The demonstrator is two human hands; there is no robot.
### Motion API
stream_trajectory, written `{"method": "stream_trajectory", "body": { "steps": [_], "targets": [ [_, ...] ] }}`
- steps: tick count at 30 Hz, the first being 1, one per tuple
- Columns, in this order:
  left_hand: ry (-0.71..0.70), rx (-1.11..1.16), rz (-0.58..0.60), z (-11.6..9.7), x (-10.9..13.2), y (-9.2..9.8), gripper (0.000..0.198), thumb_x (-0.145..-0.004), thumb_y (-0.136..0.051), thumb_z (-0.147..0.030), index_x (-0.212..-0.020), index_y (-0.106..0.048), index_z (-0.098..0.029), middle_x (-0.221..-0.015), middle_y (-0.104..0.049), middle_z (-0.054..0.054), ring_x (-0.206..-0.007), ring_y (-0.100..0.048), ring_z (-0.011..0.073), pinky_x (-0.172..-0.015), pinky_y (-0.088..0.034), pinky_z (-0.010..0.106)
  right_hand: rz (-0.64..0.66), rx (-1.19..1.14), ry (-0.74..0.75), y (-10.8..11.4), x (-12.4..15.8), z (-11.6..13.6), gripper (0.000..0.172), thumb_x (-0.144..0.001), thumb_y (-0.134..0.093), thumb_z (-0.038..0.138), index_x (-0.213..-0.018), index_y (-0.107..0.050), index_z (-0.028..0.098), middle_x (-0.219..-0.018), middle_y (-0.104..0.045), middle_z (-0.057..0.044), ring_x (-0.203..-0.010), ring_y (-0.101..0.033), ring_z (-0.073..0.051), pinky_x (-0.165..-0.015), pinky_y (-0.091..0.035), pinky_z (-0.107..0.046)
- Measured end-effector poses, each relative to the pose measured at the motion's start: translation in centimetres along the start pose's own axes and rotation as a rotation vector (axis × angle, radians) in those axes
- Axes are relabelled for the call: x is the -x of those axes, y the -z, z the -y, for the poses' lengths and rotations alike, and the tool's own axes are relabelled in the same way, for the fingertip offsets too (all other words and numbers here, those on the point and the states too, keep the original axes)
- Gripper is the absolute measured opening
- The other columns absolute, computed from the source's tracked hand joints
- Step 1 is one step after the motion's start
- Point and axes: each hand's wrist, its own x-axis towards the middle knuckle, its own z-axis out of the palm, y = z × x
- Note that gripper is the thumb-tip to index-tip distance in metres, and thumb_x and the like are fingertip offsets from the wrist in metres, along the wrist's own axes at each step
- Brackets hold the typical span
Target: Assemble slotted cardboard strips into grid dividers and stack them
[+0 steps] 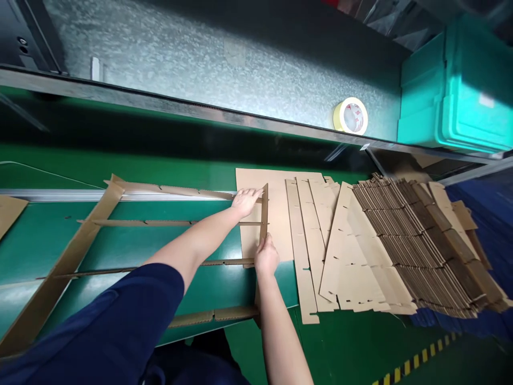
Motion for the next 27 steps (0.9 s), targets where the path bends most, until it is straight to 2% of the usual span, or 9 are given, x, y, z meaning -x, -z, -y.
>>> {"method": "stream_trajectory", "body": {
  "steps": [2,4,8,11,16,27],
  "targets": [
    [0.035,-0.010,0.099,0.0,-1.8,-0.2,0.068,-0.084,-0.045,-0.007,-0.146,-0.025,-0.025,-0.112,-0.066,0.010,-0.106,-0.060,0.0215,-0.099,-0.038,0.039,-0.008,0.002,0.012,-0.1,0.0,-0.2,0.037,-0.098,-0.031,0.026,-0.129,-0.050,0.015,-0.093,-0.070,-0.010,-0.077,-0.066,-0.019,-0.063,-0.043,-0.027],
    [0.062,-0.002,0.117,0.1,-3.1,-0.4,0.072,-0.081,-0.043,-0.003,-0.147,-0.024,-0.026,-0.100,-0.069,0.009,-0.093,-0.065,0.0212,-0.088,-0.045,0.036,-0.014,0.009,0.024,-0.2,0.1,-0.3,0.038,-0.098,-0.030,0.026,-0.128,-0.050,0.015,-0.093,-0.070,-0.011,-0.076,-0.066,-0.019,-0.062,-0.044,-0.027],
    [0.094,-0.008,0.096,0.5,-3.8,-0.6,0.084,-0.080,-0.042,-0.001,-0.150,-0.006,-0.030,-0.101,-0.068,0.008,-0.090,-0.065,0.0207,-0.081,-0.047,0.033,0.003,0.038,0.025,-0.1,0.0,-0.4,0.037,-0.098,-0.033,0.024,-0.129,-0.050,0.015,-0.091,-0.070,-0.011,-0.077,-0.067,-0.020,-0.063,-0.045,-0.026],
    [0.040,-0.031,0.082,0.9,-3.7,-0.6,0.091,-0.078,-0.040,0.001,-0.149,0.002,-0.038,-0.101,-0.066,0.004,-0.087,-0.065,0.0178,-0.080,-0.047,0.030,0.027,0.052,0.027,0.2,-0.2,-0.2,0.037,-0.097,-0.034,0.023,-0.130,-0.050,0.015,-0.091,-0.071,-0.011,-0.079,-0.067,-0.020,-0.063,-0.046,-0.027],
    [-0.033,-0.045,0.084,1.2,-3.8,-0.5,0.088,-0.080,-0.037,0.001,-0.148,-0.004,-0.044,-0.104,-0.063,0.003,-0.089,-0.064,0.0177,-0.080,-0.047,0.030,0.085,0.087,0.036,0.5,-0.5,-0.2,0.038,-0.097,-0.035,0.023,-0.131,-0.049,0.014,-0.090,-0.072,-0.011,-0.076,-0.068,-0.021,-0.061,-0.046,-0.027],
    [-0.006,-0.036,0.088,0.6,-3.0,-0.3,0.082,-0.082,-0.033,0.000,-0.149,-0.007,-0.041,-0.109,-0.063,0.007,-0.092,-0.063,0.0197,-0.081,-0.047,0.033,0.139,0.070,0.006,1.3,-1.2,0.2,0.034,-0.097,-0.035,0.025,-0.126,-0.051,0.015,-0.098,-0.071,-0.012,-0.081,-0.068,-0.022,-0.064,-0.044,-0.030]
  ]
}}
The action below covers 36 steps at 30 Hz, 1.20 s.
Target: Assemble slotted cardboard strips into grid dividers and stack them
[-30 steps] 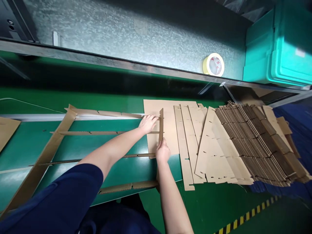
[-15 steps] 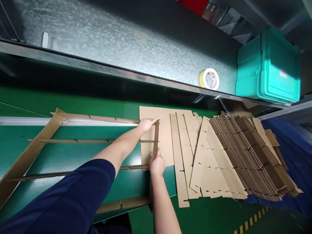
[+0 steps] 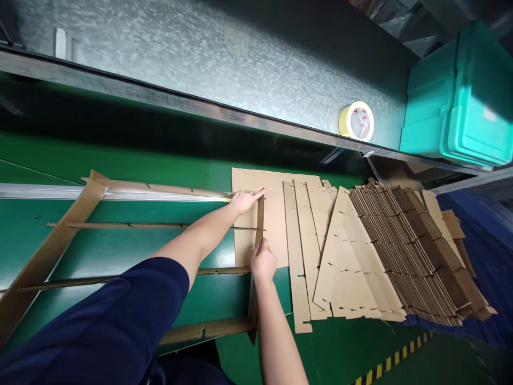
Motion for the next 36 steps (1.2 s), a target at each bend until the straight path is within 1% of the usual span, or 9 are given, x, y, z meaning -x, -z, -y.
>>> {"method": "stream_trajectory", "body": {
  "steps": [5,9,12,14,16,22,26,31,36],
  "targets": [
    [-0.033,0.021,0.025,0.5,-0.3,-0.1,0.084,-0.081,-0.033,0.001,-0.149,-0.006,-0.040,-0.107,-0.064,0.006,-0.090,-0.064,0.0218,-0.076,-0.048,0.033,0.049,0.010,-0.020,-0.1,-1.0,0.5,0.033,-0.099,-0.029,0.024,-0.123,-0.049,0.014,-0.098,-0.071,-0.012,-0.081,-0.068,-0.022,-0.065,-0.044,-0.030],
    [-0.028,0.031,0.029,0.8,-0.4,-0.2,0.088,-0.079,-0.037,0.001,-0.148,-0.005,-0.044,-0.105,-0.064,0.004,-0.087,-0.064,0.0206,-0.074,-0.048,0.031,0.100,0.035,-0.045,-0.5,-1.1,0.6,0.034,-0.099,-0.027,0.025,-0.124,-0.046,0.014,-0.097,-0.070,-0.011,-0.083,-0.069,-0.022,-0.067,-0.045,-0.030],
    [-0.065,0.033,0.018,0.9,-0.2,-0.1,0.087,-0.080,-0.039,-0.001,-0.146,-0.009,-0.048,-0.107,-0.062,0.002,-0.086,-0.064,0.0186,-0.076,-0.048,0.030,0.123,0.030,-0.032,-0.6,-1.2,0.7,0.033,-0.098,-0.026,0.024,-0.122,-0.048,0.014,-0.100,-0.070,-0.012,-0.086,-0.068,-0.022,-0.069,-0.046,-0.031],
    [-0.084,0.035,0.017,0.9,-0.2,-0.1,0.084,-0.080,-0.039,-0.002,-0.145,-0.014,-0.051,-0.109,-0.061,0.001,-0.086,-0.064,0.0182,-0.077,-0.047,0.031,0.128,0.026,-0.025,-0.7,-1.3,0.7,0.033,-0.098,-0.026,0.023,-0.121,-0.049,0.014,-0.103,-0.069,-0.012,-0.087,-0.068,-0.022,-0.069,-0.046,-0.031],
    [-0.077,0.036,0.021,0.9,-0.2,0.0,0.084,-0.080,-0.039,-0.003,-0.144,-0.016,-0.051,-0.112,-0.061,0.002,-0.087,-0.064,0.0188,-0.077,-0.047,0.031,0.130,0.025,-0.027,-0.7,-1.4,0.6,0.034,-0.098,-0.026,0.024,-0.122,-0.048,0.014,-0.102,-0.069,-0.012,-0.086,-0.068,-0.022,-0.069,-0.046,-0.032],
    [-0.037,0.022,0.048,0.7,-0.5,0.4,0.087,-0.080,-0.037,0.001,-0.147,-0.008,-0.047,-0.111,-0.062,0.003,-0.087,-0.064,0.0197,-0.076,-0.048,0.032,0.102,0.024,-0.033,-0.4,-1.4,0.7,0.037,-0.099,-0.024,0.025,-0.126,-0.044,0.012,-0.098,-0.069,-0.013,-0.084,-0.068,-0.023,-0.068,-0.046,-0.032],
    [-0.057,0.035,0.063,1.0,-0.6,0.3,0.089,-0.078,-0.042,-0.001,-0.146,-0.009,-0.047,-0.109,-0.064,0.001,-0.085,-0.065,0.0191,-0.077,-0.048,0.031,0.095,0.026,-0.033,-0.4,-1.2,0.6,0.037,-0.098,-0.026,0.024,-0.128,-0.043,0.011,-0.097,-0.070,-0.014,-0.085,-0.068,-0.022,-0.068,-0.046,-0.031],
    [-0.055,0.016,0.007,1.4,-0.4,-0.5,0.085,-0.080,-0.044,-0.005,-0.147,-0.011,-0.044,-0.104,-0.065,0.002,-0.084,-0.065,0.0194,-0.076,-0.048,0.031,0.093,0.019,-0.012,-0.8,-1.2,0.3,0.038,-0.098,-0.026,0.023,-0.130,-0.044,0.012,-0.096,-0.070,-0.013,-0.085,-0.068,-0.023,-0.069,-0.046,-0.031],
    [-0.022,-0.014,-0.055,0.8,0.2,-1.1,0.080,-0.083,-0.042,-0.006,-0.148,-0.013,-0.040,-0.103,-0.065,0.005,-0.089,-0.065,0.0204,-0.076,-0.049,0.032,0.098,0.040,0.017,-0.8,-1.2,0.2,0.038,-0.098,-0.027,0.022,-0.130,-0.044,0.011,-0.096,-0.071,-0.013,-0.084,-0.069,-0.023,-0.068,-0.046,-0.031]
  ]
}}
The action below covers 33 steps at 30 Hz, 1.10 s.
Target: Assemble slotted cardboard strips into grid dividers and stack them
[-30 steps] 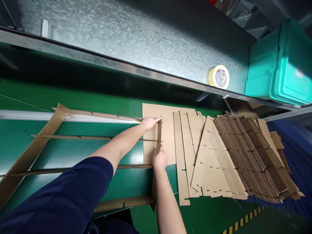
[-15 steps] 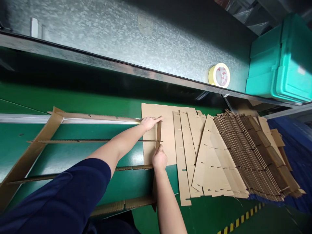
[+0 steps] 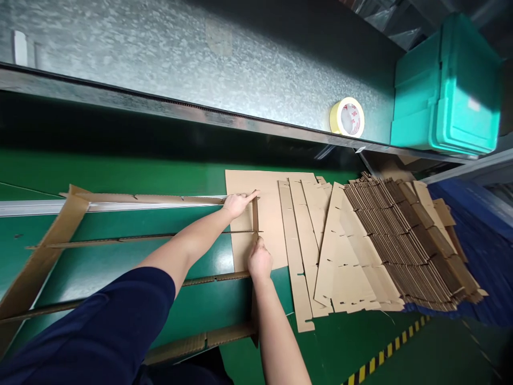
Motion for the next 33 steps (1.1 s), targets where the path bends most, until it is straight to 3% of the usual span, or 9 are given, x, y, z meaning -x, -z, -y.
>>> {"method": "stream_trajectory", "body": {
  "steps": [7,11,17,21,24,27,29,31,33],
  "targets": [
    [-0.014,-0.048,-0.019,-0.4,0.2,0.0,0.074,-0.085,-0.036,-0.004,-0.150,-0.013,-0.033,-0.105,-0.065,0.008,-0.094,-0.064,0.0213,-0.078,-0.050,0.033,-0.006,0.003,0.005,0.0,0.0,-0.3,0.038,-0.098,-0.028,0.023,-0.130,-0.044,0.012,-0.095,-0.070,-0.012,-0.085,-0.068,-0.023,-0.069,-0.047,-0.030],
    [-0.019,-0.057,0.038,-0.2,-0.3,0.2,0.068,-0.087,-0.033,-0.006,-0.149,-0.019,-0.030,-0.114,-0.064,0.010,-0.095,-0.063,0.0219,-0.078,-0.050,0.035,0.019,-0.014,-0.009,0.1,-0.3,-0.1,0.038,-0.098,-0.028,0.025,-0.130,-0.044,0.013,-0.102,-0.069,-0.012,-0.085,-0.067,-0.022,-0.071,-0.047,-0.031],
    [-0.001,-0.068,0.079,-0.4,-0.8,0.2,0.066,-0.088,-0.029,-0.004,-0.149,-0.021,-0.027,-0.121,-0.061,0.013,-0.101,-0.061,0.0222,-0.082,-0.048,0.039,0.052,0.004,-0.012,0.4,-0.7,0.3,0.041,-0.092,-0.029,0.012,-0.131,-0.042,0.010,-0.108,-0.064,-0.015,-0.100,-0.062,-0.023,-0.078,-0.047,-0.031],
    [0.016,-0.081,0.058,-1.1,-0.4,0.6,0.068,-0.085,-0.031,-0.003,-0.149,-0.023,-0.026,-0.118,-0.063,0.013,-0.112,-0.054,0.0257,-0.097,-0.037,0.050,0.051,0.025,-0.018,0.2,-0.6,0.6,0.047,-0.086,-0.032,0.005,-0.131,-0.042,0.010,-0.113,-0.062,-0.017,-0.104,-0.060,-0.022,-0.081,-0.046,-0.031],
    [0.036,-0.056,0.025,-1.5,0.5,1.4,0.070,-0.082,-0.039,-0.005,-0.148,-0.027,-0.027,-0.134,-0.053,0.014,-0.132,-0.037,0.0296,-0.106,-0.022,0.059,0.041,-0.012,-0.020,0.4,-0.8,0.5,0.041,-0.093,-0.031,0.017,-0.131,-0.043,0.009,-0.113,-0.062,-0.017,-0.102,-0.060,-0.024,-0.082,-0.046,-0.033],
    [0.116,0.048,-0.103,-0.3,3.4,2.3,0.064,-0.085,-0.042,-0.016,-0.147,-0.028,-0.025,-0.148,-0.038,0.013,-0.140,-0.025,0.0289,-0.109,-0.018,0.058,0.020,-0.105,0.012,1.1,-0.8,-0.2,0.049,-0.097,-0.029,0.037,-0.136,-0.039,0.008,-0.121,-0.059,-0.018,-0.108,-0.058,-0.024,-0.086,-0.044,-0.034],
    [0.213,0.110,-0.225,2.3,7.1,2.9,0.059,-0.087,-0.043,-0.025,-0.145,-0.033,-0.023,-0.148,-0.038,0.011,-0.139,-0.025,0.0276,-0.110,-0.022,0.053,-0.039,-0.133,0.036,1.2,-0.3,-1.1,0.054,-0.097,-0.028,0.041,-0.140,-0.036,0.009,-0.128,-0.055,-0.019,-0.116,-0.053,-0.025,-0.092,-0.041,-0.036],
    [0.336,0.121,-0.345,6.2,12.4,3.8,0.051,-0.089,-0.043,-0.031,-0.139,-0.041,-0.023,-0.146,-0.041,0.008,-0.138,-0.027,0.0250,-0.110,-0.026,0.047,-0.131,-0.111,0.081,0.8,0.8,-2.1,0.056,-0.097,-0.027,0.044,-0.141,-0.036,0.012,-0.132,-0.053,-0.018,-0.123,-0.047,-0.027,-0.098,-0.037,-0.043],
    [0.499,0.078,-0.450,10.5,19.4,4.9,0.044,-0.091,-0.040,-0.033,-0.132,-0.049,-0.023,-0.143,-0.044,0.007,-0.137,-0.029,0.0219,-0.109,-0.029,0.041,-0.197,-0.098,0.170,-0.2,1.9,-3.4,0.058,-0.095,-0.024,0.046,-0.139,-0.041,0.013,-0.130,-0.054,-0.019,-0.122,-0.047,-0.031,-0.098,-0.035,-0.050]
  ]
}}
